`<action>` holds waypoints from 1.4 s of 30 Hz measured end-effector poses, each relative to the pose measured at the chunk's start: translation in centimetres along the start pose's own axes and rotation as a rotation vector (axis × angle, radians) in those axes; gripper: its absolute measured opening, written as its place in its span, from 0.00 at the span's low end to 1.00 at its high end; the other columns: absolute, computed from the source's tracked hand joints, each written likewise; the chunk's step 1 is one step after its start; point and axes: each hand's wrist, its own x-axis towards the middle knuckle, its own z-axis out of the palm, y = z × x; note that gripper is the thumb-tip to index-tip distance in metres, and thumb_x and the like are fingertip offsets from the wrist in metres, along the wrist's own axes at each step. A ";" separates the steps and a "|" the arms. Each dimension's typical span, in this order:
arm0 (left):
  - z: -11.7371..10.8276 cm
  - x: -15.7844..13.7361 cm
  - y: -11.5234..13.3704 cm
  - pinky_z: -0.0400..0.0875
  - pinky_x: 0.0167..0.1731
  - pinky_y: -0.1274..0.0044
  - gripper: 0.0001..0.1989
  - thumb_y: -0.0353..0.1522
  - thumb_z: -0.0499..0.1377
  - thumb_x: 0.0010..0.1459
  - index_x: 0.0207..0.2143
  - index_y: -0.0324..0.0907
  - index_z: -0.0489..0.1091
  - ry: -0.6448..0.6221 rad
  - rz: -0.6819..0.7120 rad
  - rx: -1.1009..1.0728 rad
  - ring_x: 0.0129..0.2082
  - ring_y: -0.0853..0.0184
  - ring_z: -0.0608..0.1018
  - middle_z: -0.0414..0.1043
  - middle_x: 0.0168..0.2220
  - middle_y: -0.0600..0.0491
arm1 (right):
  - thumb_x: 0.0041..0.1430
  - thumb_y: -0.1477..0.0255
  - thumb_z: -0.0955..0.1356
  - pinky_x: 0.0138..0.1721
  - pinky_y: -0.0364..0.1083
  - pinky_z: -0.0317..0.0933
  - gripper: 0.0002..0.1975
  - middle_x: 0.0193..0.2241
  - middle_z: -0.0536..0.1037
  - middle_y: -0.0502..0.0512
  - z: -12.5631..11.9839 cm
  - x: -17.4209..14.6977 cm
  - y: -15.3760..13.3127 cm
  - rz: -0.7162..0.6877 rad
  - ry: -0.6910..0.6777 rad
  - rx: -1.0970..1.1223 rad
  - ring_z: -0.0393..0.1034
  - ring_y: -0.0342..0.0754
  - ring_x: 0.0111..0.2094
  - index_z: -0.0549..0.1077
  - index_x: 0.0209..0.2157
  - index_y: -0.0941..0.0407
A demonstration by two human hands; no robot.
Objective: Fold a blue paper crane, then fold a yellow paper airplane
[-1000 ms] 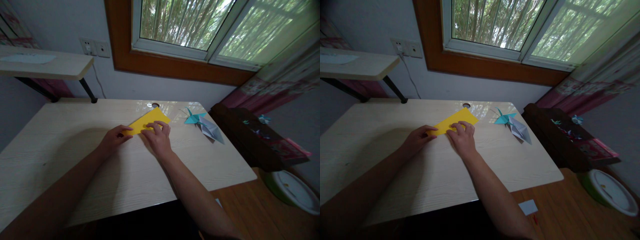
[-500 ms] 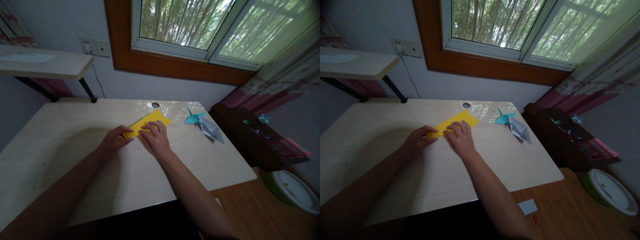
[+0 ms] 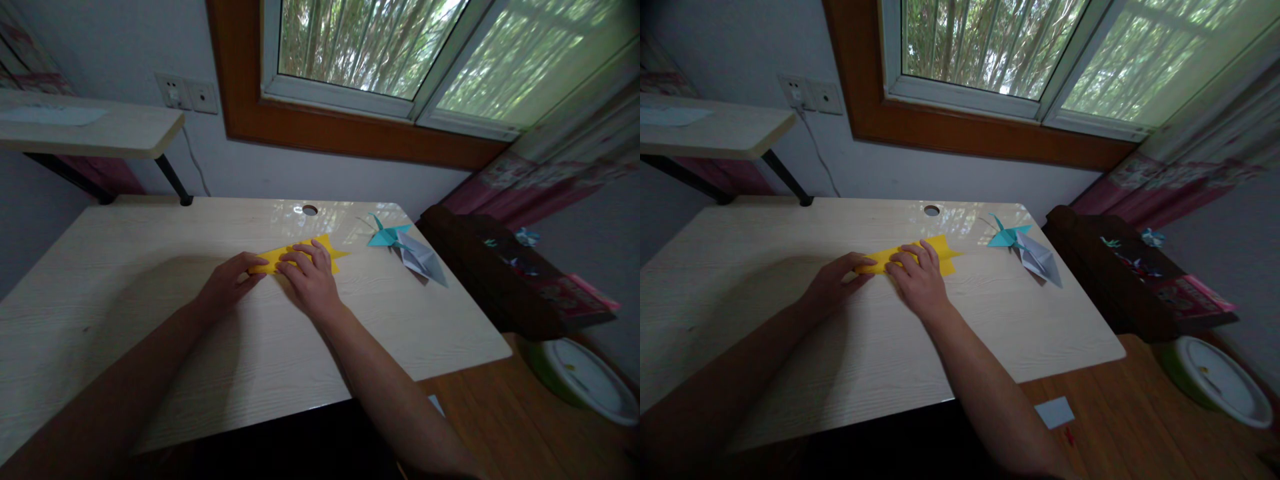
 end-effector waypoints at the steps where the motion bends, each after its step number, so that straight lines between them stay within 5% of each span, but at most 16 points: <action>1: 0.0 0.0 0.0 0.73 0.49 0.71 0.10 0.39 0.60 0.65 0.46 0.46 0.75 0.012 -0.004 0.001 0.46 0.62 0.79 0.78 0.45 0.50 | 0.68 0.72 0.68 0.68 0.62 0.48 0.08 0.47 0.80 0.48 0.0 0.0 0.0 -0.003 0.007 -0.005 0.65 0.53 0.58 0.77 0.44 0.45; 9: -0.4 0.0 0.5 0.74 0.47 0.71 0.12 0.44 0.61 0.64 0.39 0.46 0.78 0.033 -0.041 -0.048 0.42 0.61 0.81 0.81 0.41 0.50 | 0.69 0.70 0.68 0.70 0.62 0.47 0.08 0.50 0.80 0.50 0.0 0.0 -0.2 0.024 -0.022 0.019 0.66 0.52 0.59 0.76 0.46 0.46; 16: -0.4 0.1 0.3 0.74 0.45 0.72 0.11 0.42 0.60 0.65 0.37 0.46 0.77 0.006 -0.022 -0.025 0.41 0.62 0.81 0.81 0.40 0.51 | 0.70 0.66 0.67 0.71 0.65 0.42 0.17 0.61 0.72 0.56 -0.3 0.4 -0.6 0.038 -0.090 0.026 0.61 0.54 0.66 0.69 0.58 0.48; 26: 0.0 -0.3 -0.1 0.78 0.37 0.74 0.23 0.50 0.61 0.61 0.51 0.48 0.73 0.029 -0.194 -0.009 0.44 0.60 0.82 0.80 0.47 0.50 | 0.70 0.66 0.67 0.71 0.63 0.43 0.17 0.50 0.79 0.56 0.1 0.1 -0.5 0.065 -0.074 0.036 0.68 0.53 0.59 0.69 0.59 0.48; 33: -0.4 -0.2 0.1 0.77 0.43 0.73 0.24 0.48 0.64 0.60 0.55 0.48 0.72 0.037 -0.252 -0.087 0.37 0.63 0.83 0.82 0.38 0.53 | 0.70 0.67 0.66 0.71 0.63 0.45 0.14 0.45 0.81 0.55 0.1 0.1 -0.2 0.093 0.009 0.079 0.70 0.53 0.54 0.73 0.55 0.49; 42: -0.1 0.0 -0.3 0.79 0.45 0.69 0.34 0.46 0.67 0.57 0.61 0.44 0.67 0.040 -0.421 -0.513 0.40 0.60 0.84 0.82 0.39 0.50 | 0.70 0.65 0.66 0.71 0.63 0.46 0.12 0.43 0.80 0.55 0.1 0.1 0.9 0.175 0.041 0.132 0.71 0.52 0.51 0.75 0.51 0.50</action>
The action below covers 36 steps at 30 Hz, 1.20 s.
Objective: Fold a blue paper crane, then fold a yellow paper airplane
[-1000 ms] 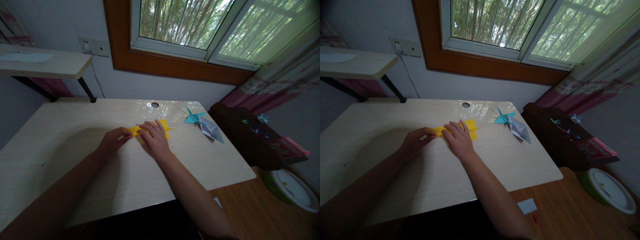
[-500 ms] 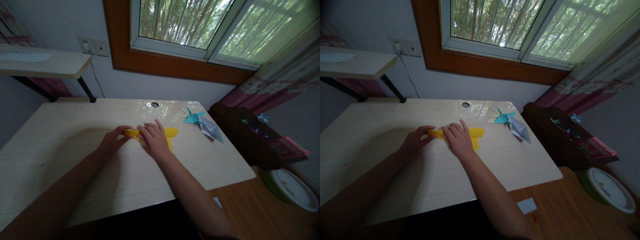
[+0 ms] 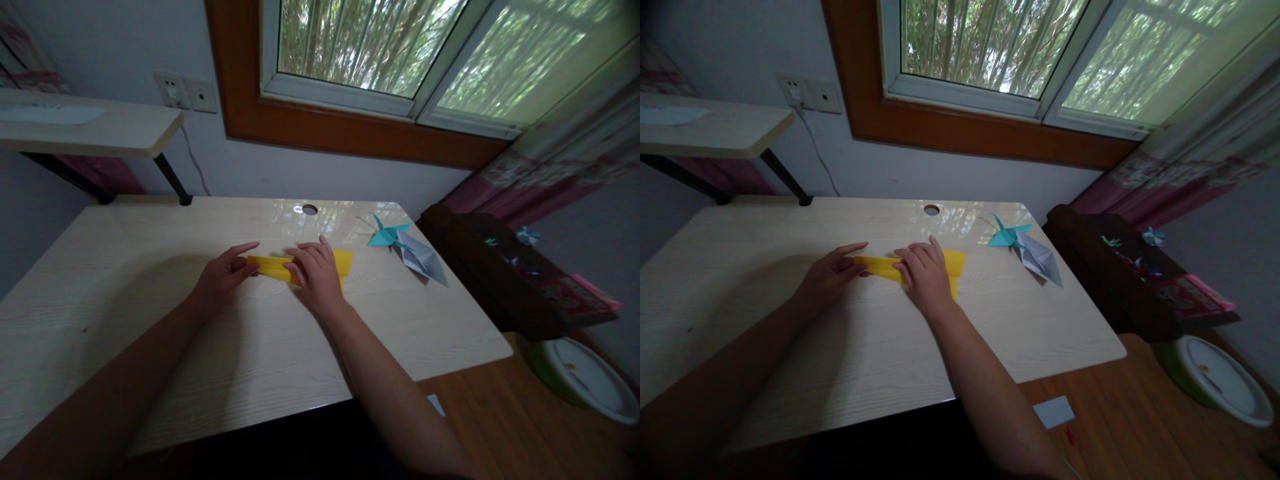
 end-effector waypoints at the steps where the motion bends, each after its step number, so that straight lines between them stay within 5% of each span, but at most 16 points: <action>1: 0.0 0.1 0.1 0.79 0.45 0.69 0.34 0.46 0.68 0.56 0.61 0.44 0.67 0.001 -0.010 -0.038 0.40 0.60 0.84 0.82 0.39 0.50 | 0.70 0.65 0.66 0.71 0.63 0.46 0.12 0.43 0.80 0.55 -0.1 0.0 0.1 0.003 0.003 0.002 0.71 0.52 0.51 0.75 0.51 0.50; 17: -0.1 0.7 -0.5 0.77 0.39 0.73 0.27 0.43 0.71 0.51 0.51 0.44 0.73 -0.021 0.011 -0.031 0.37 0.64 0.80 0.78 0.39 0.52 | 0.69 0.65 0.67 0.70 0.63 0.46 0.12 0.41 0.81 0.53 -0.6 0.2 0.3 0.020 -0.010 0.010 0.70 0.53 0.50 0.74 0.51 0.51; 24: -0.3 0.9 -0.1 0.76 0.39 0.73 0.28 0.44 0.70 0.50 0.52 0.43 0.73 0.166 -0.030 0.025 0.37 0.63 0.80 0.80 0.37 0.52 | 0.66 0.68 0.69 0.66 0.63 0.52 0.13 0.46 0.76 0.57 -0.7 0.2 0.3 0.057 0.228 0.005 0.66 0.56 0.57 0.74 0.51 0.51; 28: -0.8 1.0 0.1 0.75 0.38 0.75 0.25 0.42 0.70 0.50 0.50 0.44 0.75 0.309 -0.032 0.083 0.37 0.64 0.81 0.81 0.36 0.53 | 0.66 0.68 0.69 0.57 0.60 0.61 0.08 0.42 0.76 0.58 -0.7 0.0 0.1 0.113 0.290 0.013 0.69 0.55 0.50 0.77 0.46 0.51; 33: -0.9 0.9 0.5 0.77 0.39 0.74 0.23 0.41 0.71 0.50 0.47 0.43 0.76 0.409 -0.064 0.060 0.35 0.65 0.82 0.81 0.36 0.52 | 0.69 0.66 0.67 0.37 0.47 0.65 0.10 0.30 0.78 0.55 0.3 -0.3 -0.1 0.122 0.027 0.196 0.71 0.47 0.33 0.78 0.39 0.55; 36: -0.7 1.1 0.5 0.78 0.41 0.72 0.21 0.40 0.71 0.49 0.44 0.41 0.76 0.429 -0.067 -0.081 0.36 0.65 0.82 0.81 0.38 0.51 | 0.70 0.64 0.66 0.36 0.45 0.64 0.14 0.31 0.81 0.55 1.0 -0.4 -0.4 0.153 -0.181 0.313 0.74 0.46 0.32 0.80 0.37 0.55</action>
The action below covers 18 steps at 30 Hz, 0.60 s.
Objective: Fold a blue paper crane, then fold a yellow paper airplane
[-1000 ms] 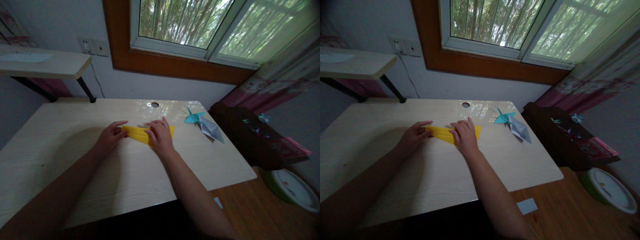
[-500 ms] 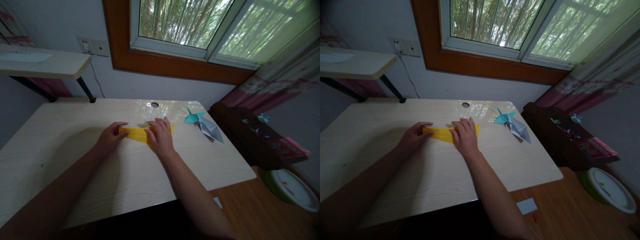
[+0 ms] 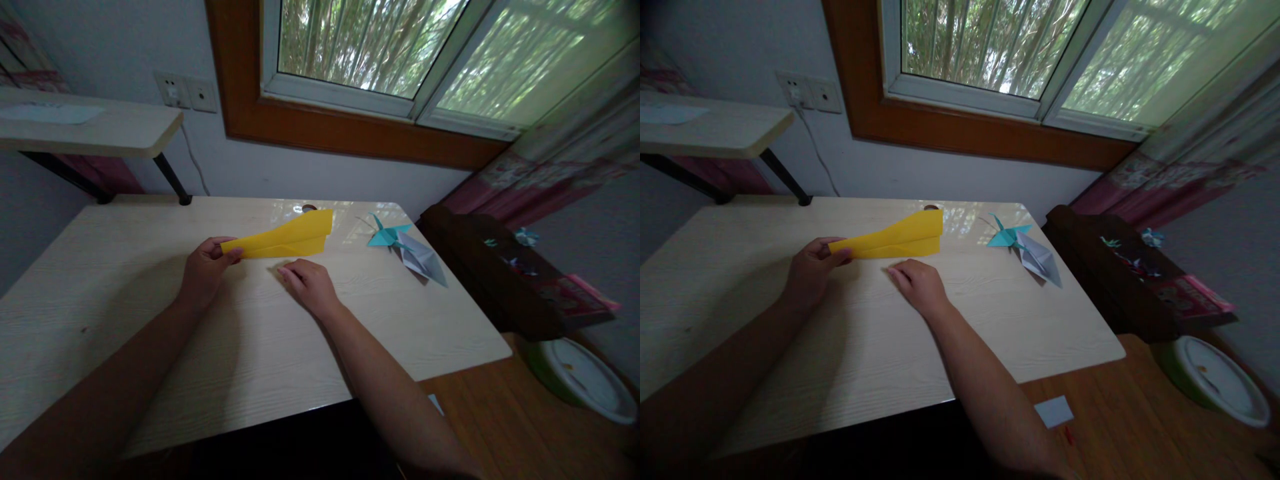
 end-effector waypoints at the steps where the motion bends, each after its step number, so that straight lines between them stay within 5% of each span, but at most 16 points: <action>1: 0.1 0.1 -0.1 0.79 0.42 0.72 0.20 0.39 0.71 0.48 0.42 0.41 0.76 0.008 -0.011 -0.049 0.36 0.65 0.82 0.81 0.39 0.51 | 0.70 0.63 0.66 0.37 0.44 0.65 0.14 0.32 0.82 0.55 0.2 0.0 -0.1 0.015 -0.065 0.037 0.75 0.46 0.33 0.81 0.37 0.55; 5: 0.4 0.2 -0.2 0.79 0.41 0.75 0.18 0.37 0.73 0.45 0.38 0.41 0.75 0.003 -0.077 -0.211 0.37 0.67 0.82 0.80 0.39 0.53 | 0.70 0.60 0.65 0.40 0.45 0.66 0.16 0.38 0.84 0.54 0.7 -0.1 -0.3 0.112 -0.185 0.203 0.77 0.47 0.37 0.82 0.43 0.52; 9: 0.7 0.0 -0.3 0.80 0.40 0.75 0.19 0.36 0.74 0.44 0.38 0.41 0.74 -0.090 -0.161 -0.293 0.37 0.67 0.82 0.80 0.39 0.53 | 0.68 0.57 0.66 0.39 0.46 0.67 0.18 0.41 0.84 0.55 1.0 -0.2 -0.3 0.226 -0.124 0.375 0.76 0.46 0.33 0.79 0.50 0.51; 13: 0.9 -0.5 -0.5 0.80 0.43 0.72 0.19 0.40 0.74 0.46 0.36 0.40 0.75 -0.237 -0.203 -0.222 0.35 0.65 0.83 0.81 0.37 0.51 | 0.63 0.56 0.69 0.36 0.45 0.67 0.17 0.44 0.82 0.55 1.1 0.3 -0.1 0.341 -0.051 0.634 0.74 0.43 0.30 0.79 0.47 0.51; 18: 1.1 -1.4 -0.3 0.80 0.41 0.71 0.18 0.44 0.72 0.50 0.37 0.40 0.77 -0.408 -0.187 -0.058 0.38 0.60 0.84 0.82 0.37 0.49 | 0.53 0.56 0.76 0.28 0.41 0.63 0.17 0.27 0.78 0.49 1.3 0.6 -0.1 0.512 0.055 0.927 0.69 0.41 0.25 0.79 0.37 0.54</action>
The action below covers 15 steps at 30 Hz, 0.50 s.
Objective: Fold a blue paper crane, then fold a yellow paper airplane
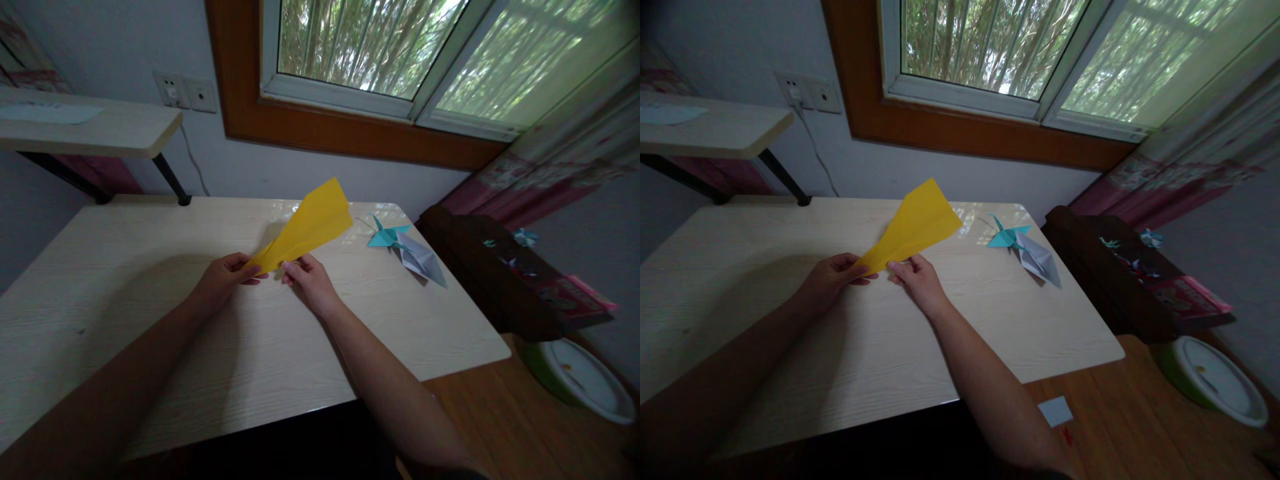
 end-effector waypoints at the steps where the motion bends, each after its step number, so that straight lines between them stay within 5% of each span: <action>1: 0.1 -0.1 0.1 0.80 0.40 0.71 0.18 0.44 0.71 0.51 0.37 0.40 0.78 -0.034 -0.001 0.032 0.39 0.60 0.84 0.82 0.37 0.49 | 0.52 0.57 0.76 0.26 0.41 0.61 0.16 0.24 0.77 0.48 0.1 0.0 0.0 0.014 0.005 0.027 0.67 0.41 0.23 0.78 0.34 0.55; 7: 1.0 -0.6 0.3 0.81 0.34 0.71 0.17 0.47 0.67 0.54 0.33 0.42 0.78 -0.183 -0.003 0.193 0.37 0.60 0.83 0.82 0.35 0.49 | 0.51 0.59 0.77 0.27 0.42 0.59 0.14 0.27 0.80 0.50 0.9 -0.5 0.0 0.052 -0.074 0.097 0.68 0.42 0.25 0.80 0.31 0.55; 15: 1.3 -0.4 -0.5 0.79 0.34 0.73 0.13 0.44 0.64 0.56 0.32 0.44 0.79 -0.285 -0.016 0.324 0.33 0.63 0.83 0.83 0.34 0.50 | 0.50 0.63 0.78 0.27 0.41 0.60 0.13 0.30 0.81 0.52 0.5 -0.2 0.9 0.068 0.035 0.187 0.70 0.42 0.26 0.82 0.32 0.57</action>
